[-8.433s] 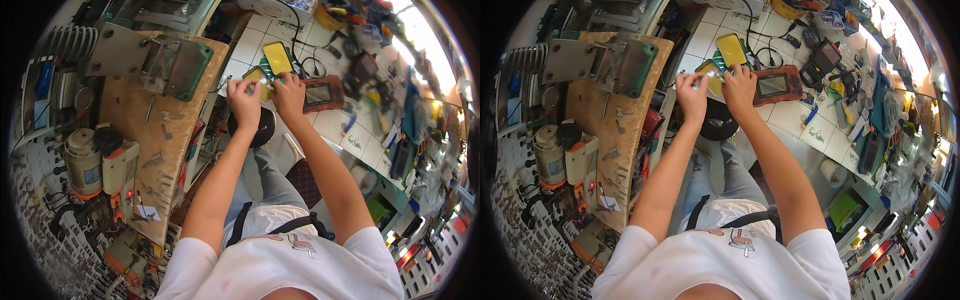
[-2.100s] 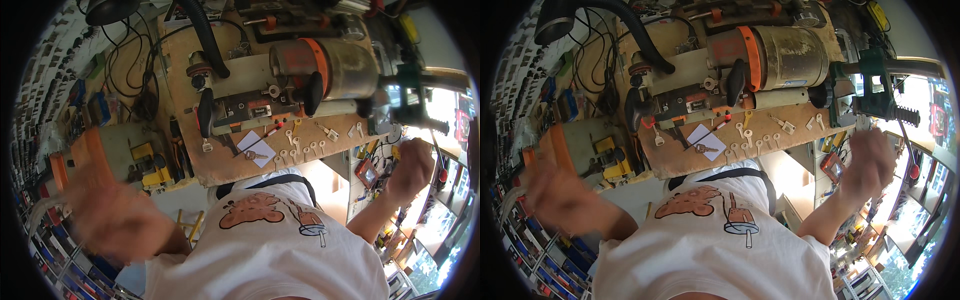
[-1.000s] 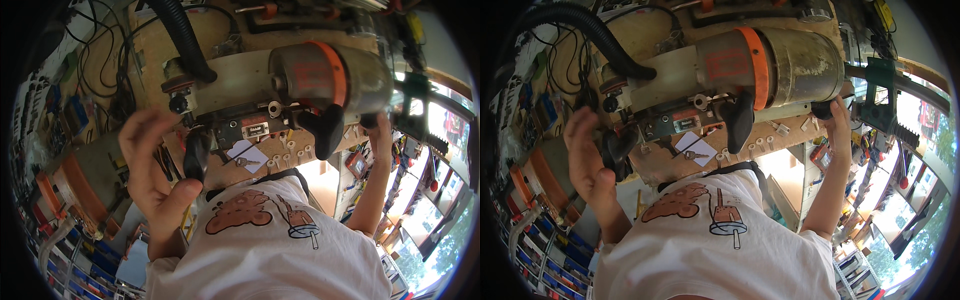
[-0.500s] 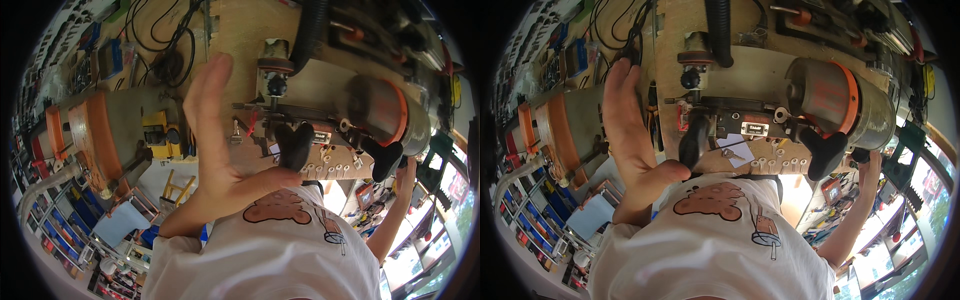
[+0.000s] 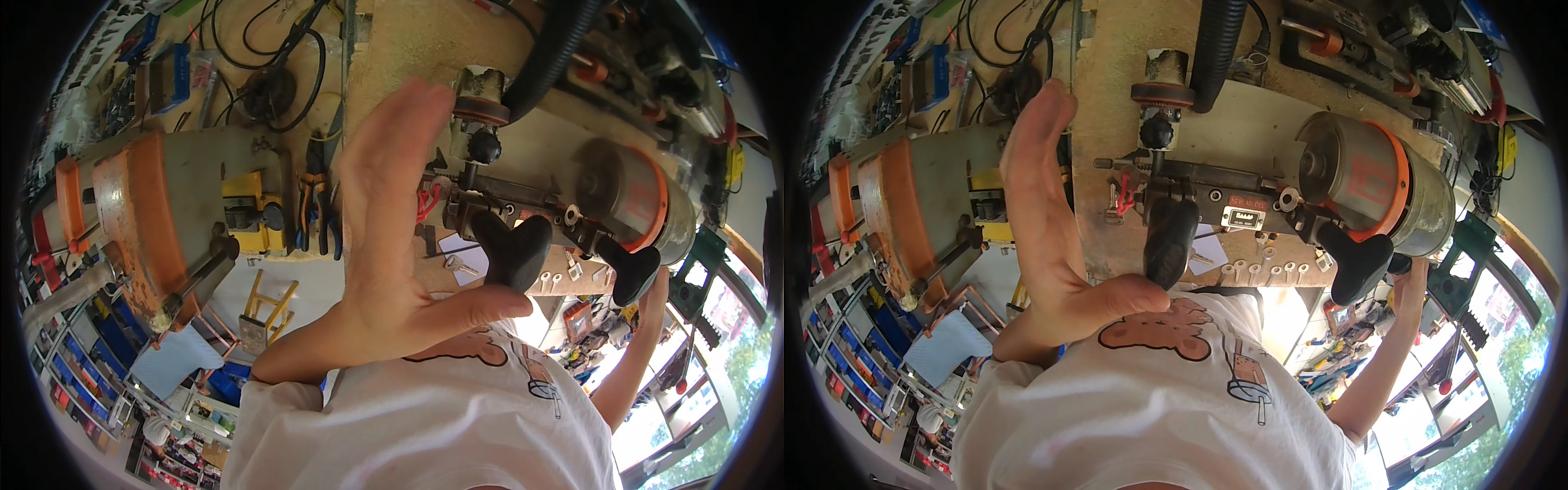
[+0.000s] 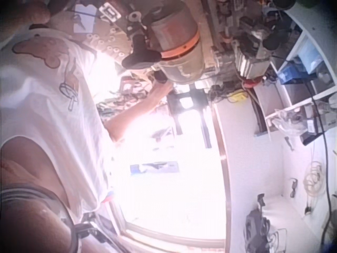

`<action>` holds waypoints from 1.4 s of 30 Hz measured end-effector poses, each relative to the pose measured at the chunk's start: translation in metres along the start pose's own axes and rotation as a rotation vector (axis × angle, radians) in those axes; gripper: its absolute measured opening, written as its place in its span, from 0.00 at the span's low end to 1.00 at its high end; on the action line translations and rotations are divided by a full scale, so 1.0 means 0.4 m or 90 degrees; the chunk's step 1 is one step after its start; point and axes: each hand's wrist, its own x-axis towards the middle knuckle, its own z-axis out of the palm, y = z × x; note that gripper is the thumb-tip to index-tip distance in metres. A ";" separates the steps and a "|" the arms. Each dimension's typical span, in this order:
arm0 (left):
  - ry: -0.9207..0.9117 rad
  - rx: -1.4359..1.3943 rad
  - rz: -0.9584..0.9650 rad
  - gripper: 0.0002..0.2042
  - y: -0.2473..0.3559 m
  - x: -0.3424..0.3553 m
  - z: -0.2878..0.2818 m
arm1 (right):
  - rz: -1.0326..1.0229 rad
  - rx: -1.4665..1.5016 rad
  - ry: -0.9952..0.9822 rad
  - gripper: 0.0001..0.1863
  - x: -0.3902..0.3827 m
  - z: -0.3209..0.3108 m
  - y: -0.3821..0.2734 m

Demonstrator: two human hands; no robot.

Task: The person selects a key blank from a wall display, compares it to a reference key, and secures it in a key-cutting machine. They operate the machine to cut the key profile, then use pliers to trim the key. The process is repeated for a second key.

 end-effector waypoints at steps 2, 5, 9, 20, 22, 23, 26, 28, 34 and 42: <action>0.000 -0.006 -0.006 0.56 -0.001 0.000 0.001 | 0.028 -0.004 0.012 0.20 -0.001 0.022 -0.019; 0.004 -0.017 -0.018 0.56 0.001 0.000 0.003 | 0.055 -0.024 0.071 0.21 -0.004 0.045 -0.035; 0.008 0.005 -0.002 0.55 0.003 0.004 -0.001 | 0.071 -0.061 0.071 0.21 0.011 0.004 -0.027; 0.005 0.002 0.000 0.55 0.001 0.002 -0.002 | 0.133 -0.117 0.011 0.23 0.060 -0.024 -0.059; 0.009 -0.004 -0.004 0.55 0.003 0.003 0.000 | 0.138 -0.134 -0.005 0.23 0.067 -0.021 -0.071; 0.011 -0.006 -0.004 0.54 0.003 0.003 0.000 | 0.142 -0.143 -0.012 0.23 0.070 -0.020 -0.076; 0.010 -0.005 0.003 0.54 0.000 0.003 0.000 | 0.149 -0.170 -0.036 0.24 0.082 -0.010 -0.090; 0.011 -0.007 0.006 0.54 -0.002 0.003 0.000 | 0.155 -0.184 -0.050 0.24 0.089 -0.010 -0.103; 0.010 -0.002 0.007 0.54 -0.003 0.002 0.000 | 0.167 -0.226 -0.088 0.25 0.106 -0.005 -0.129; 0.011 0.001 0.011 0.53 -0.004 0.000 0.000 | 0.180 -0.272 -0.134 0.27 0.129 0.003 -0.153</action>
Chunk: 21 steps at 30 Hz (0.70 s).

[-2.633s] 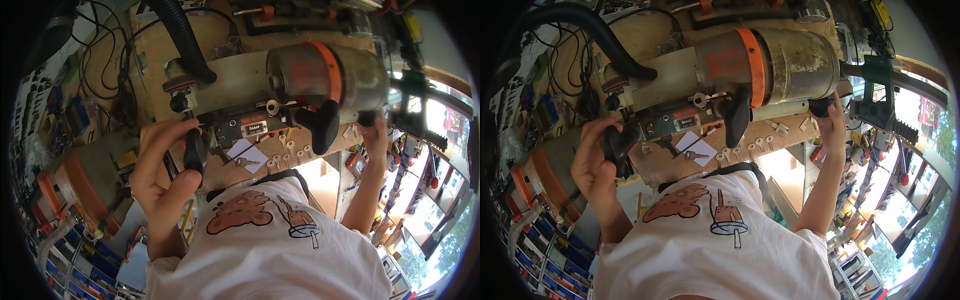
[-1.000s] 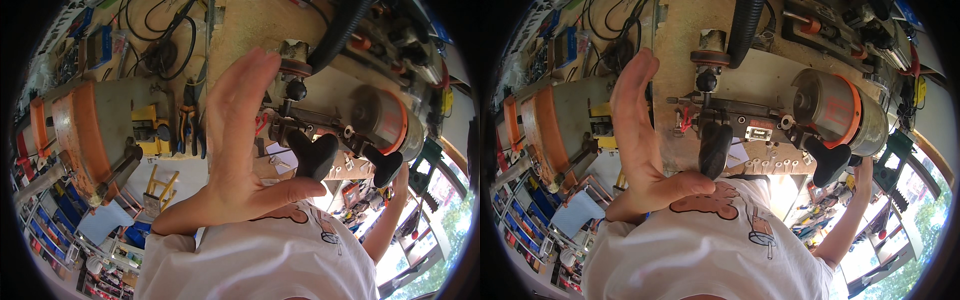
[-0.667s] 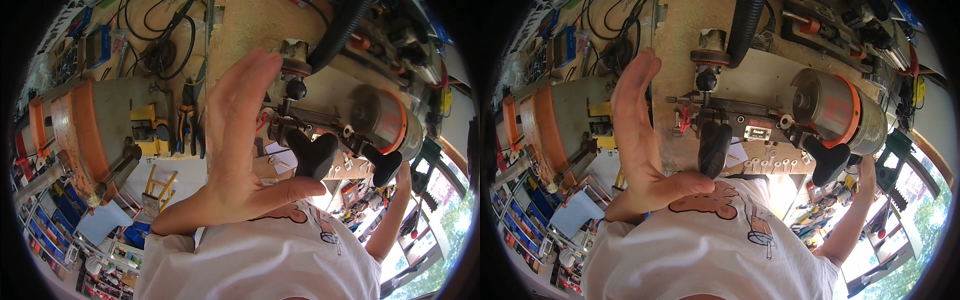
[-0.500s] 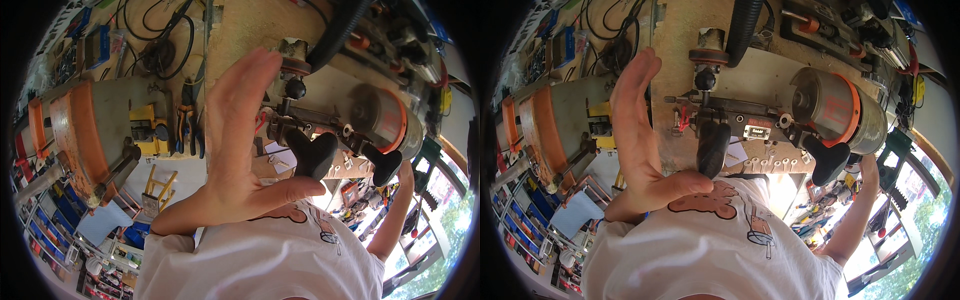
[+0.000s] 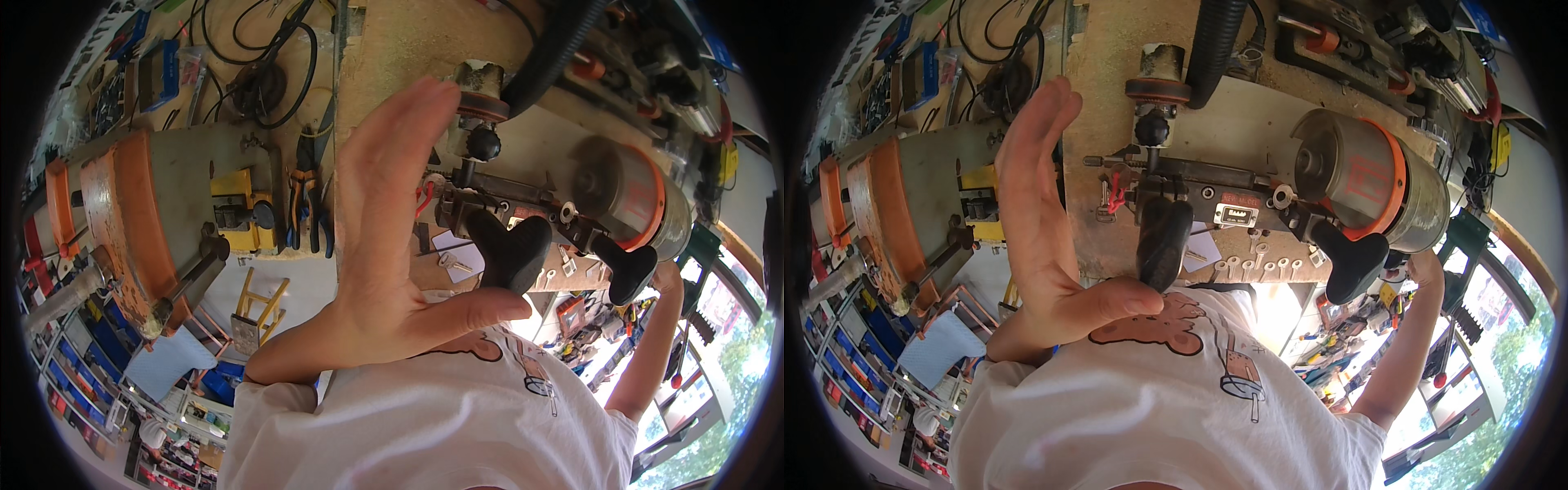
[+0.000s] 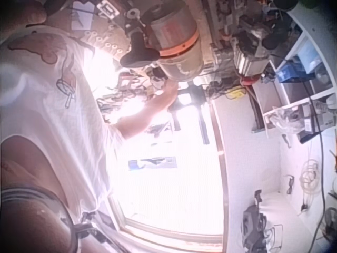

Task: The person selects a key blank from a wall display, compares it to a reference key, and secures it in a key-cutting machine. They operate the machine to cut the key profile, then use pliers to trim the key. The process is repeated for a second key.

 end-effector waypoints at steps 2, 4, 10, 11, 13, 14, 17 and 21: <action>0.000 0.002 0.009 0.53 -0.002 0.001 0.000 | 0.003 -0.011 -0.014 0.27 -0.001 -0.006 -0.005; -0.001 0.004 0.017 0.53 -0.003 0.002 -0.001 | 0.002 -0.018 -0.033 0.27 -0.002 -0.016 -0.008; 0.002 0.001 0.024 0.53 -0.008 0.001 -0.001 | -0.063 0.071 -0.124 0.28 -0.044 -0.070 0.070; 0.002 -0.001 0.024 0.53 -0.009 0.001 -0.002 | -0.086 0.111 -0.143 0.29 -0.052 -0.073 0.101; 0.000 -0.001 0.021 0.53 -0.008 0.002 -0.002 | -0.121 0.210 -0.162 0.29 -0.056 -0.056 0.164; -0.004 -0.001 0.021 0.53 -0.009 0.003 0.000 | -0.135 0.262 -0.163 0.29 -0.058 -0.044 0.194; -0.009 -0.011 0.030 0.53 -0.013 0.002 -0.003 | -0.133 0.387 -0.095 0.29 -0.061 0.020 0.222; -0.002 -0.031 0.040 0.53 -0.017 0.002 -0.002 | -0.102 0.357 -0.043 0.28 -0.073 0.049 0.172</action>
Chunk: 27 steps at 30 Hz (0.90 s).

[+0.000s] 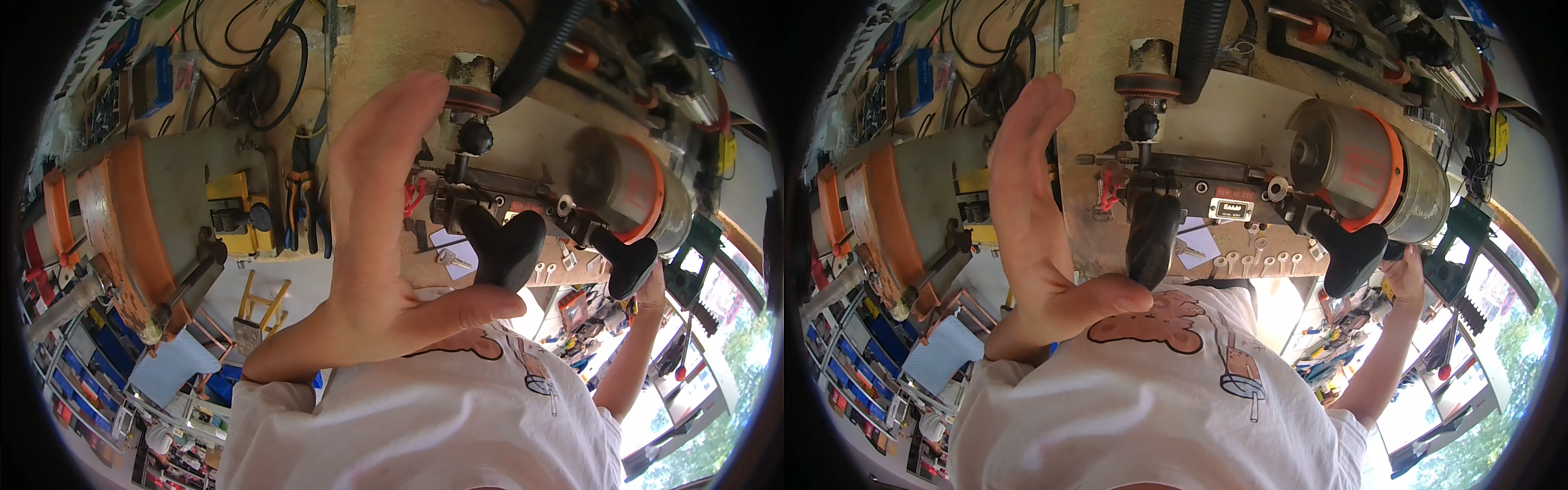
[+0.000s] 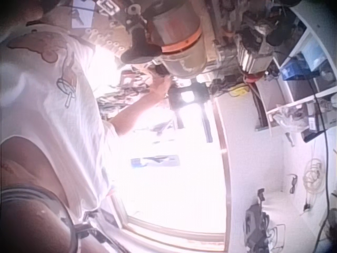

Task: The person selects a key blank from a wall display, compares it to a reference key, and secures it in a key-cutting machine. They operate the machine to cut the key profile, then use pliers to trim the key. The process is repeated for a second key.

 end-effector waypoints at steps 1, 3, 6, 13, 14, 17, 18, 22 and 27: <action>-0.001 0.001 0.001 0.53 0.001 0.002 -0.001 | 0.008 -0.017 0.020 0.28 0.000 -0.021 0.004; -0.003 0.004 0.003 0.53 -0.001 0.005 0.000 | 0.044 -0.009 0.051 0.27 0.002 -0.045 0.005; -0.002 0.005 0.000 0.53 0.003 0.005 0.001 | 0.068 0.001 0.097 0.27 0.006 -0.061 -0.001; -0.006 0.018 -0.004 0.54 0.002 0.003 -0.002 | 0.106 -0.082 0.069 0.25 0.014 0.011 -0.045; -0.005 0.019 -0.005 0.54 0.003 0.002 -0.002 | 0.106 -0.092 0.066 0.25 0.015 0.021 -0.050; 0.000 0.018 -0.008 0.54 0.004 0.002 -0.002 | 0.105 -0.116 0.077 0.25 0.017 0.026 -0.055; 0.001 0.018 -0.006 0.54 0.004 0.002 -0.002 | 0.102 -0.120 0.095 0.25 0.019 0.011 -0.052; 0.000 0.021 -0.005 0.54 0.004 0.003 -0.001 | 0.103 -0.157 0.130 0.24 0.029 0.016 -0.054; -0.002 0.025 -0.014 0.54 0.008 0.002 -0.004 | 0.102 -0.165 0.074 0.22 0.032 0.000 -0.048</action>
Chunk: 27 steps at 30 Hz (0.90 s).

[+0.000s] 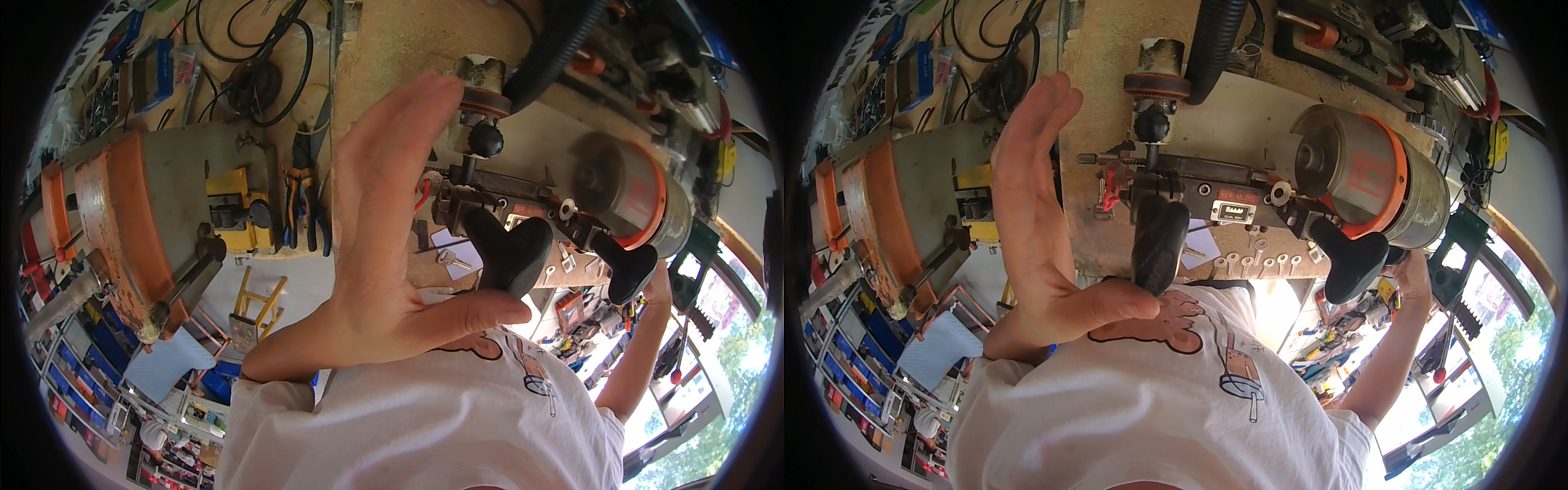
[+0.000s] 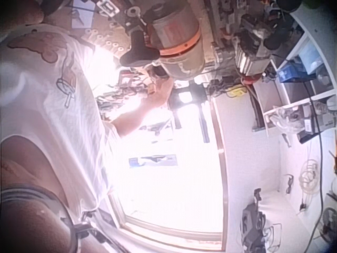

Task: The person selects a key blank from a wall display, compares it to a reference key, and secures it in a key-cutting machine. They operate the machine to cut the key profile, then use pliers to trim the key. The process is repeated for a second key.

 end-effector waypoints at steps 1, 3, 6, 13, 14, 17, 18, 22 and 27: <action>0.000 0.001 0.002 0.54 0.000 0.000 0.000 | 0.002 -0.014 -0.005 0.22 0.004 -0.012 0.004; 0.001 0.004 0.007 0.54 -0.002 -0.001 0.000 | 0.009 -0.044 -0.007 0.22 0.010 -0.024 0.006; 0.001 0.006 0.013 0.54 -0.005 0.000 0.000 | 0.000 -0.010 0.008 0.22 0.007 -0.019 0.009; 0.002 0.007 0.008 0.54 -0.006 -0.001 -0.001 | -0.134 0.222 0.021 0.23 -0.029 0.022 0.051; 0.002 0.005 0.009 0.54 -0.005 0.000 -0.001 | -0.133 0.218 -0.009 0.25 -0.029 0.012 0.071; 0.002 -0.004 0.015 0.54 -0.008 0.000 -0.002 | -0.126 0.201 -0.067 0.28 -0.026 -0.001 0.096; 0.005 -0.009 0.018 0.54 -0.011 -0.001 -0.001 | -0.121 0.193 -0.066 0.28 -0.024 0.003 0.083; 0.008 -0.013 0.021 0.54 -0.012 -0.001 -0.001 | -0.071 0.206 -0.049 0.28 -0.030 0.017 0.055; 0.012 -0.015 0.019 0.54 -0.012 -0.001 -0.001 | -0.027 0.165 0.002 0.26 -0.014 -0.031 0.058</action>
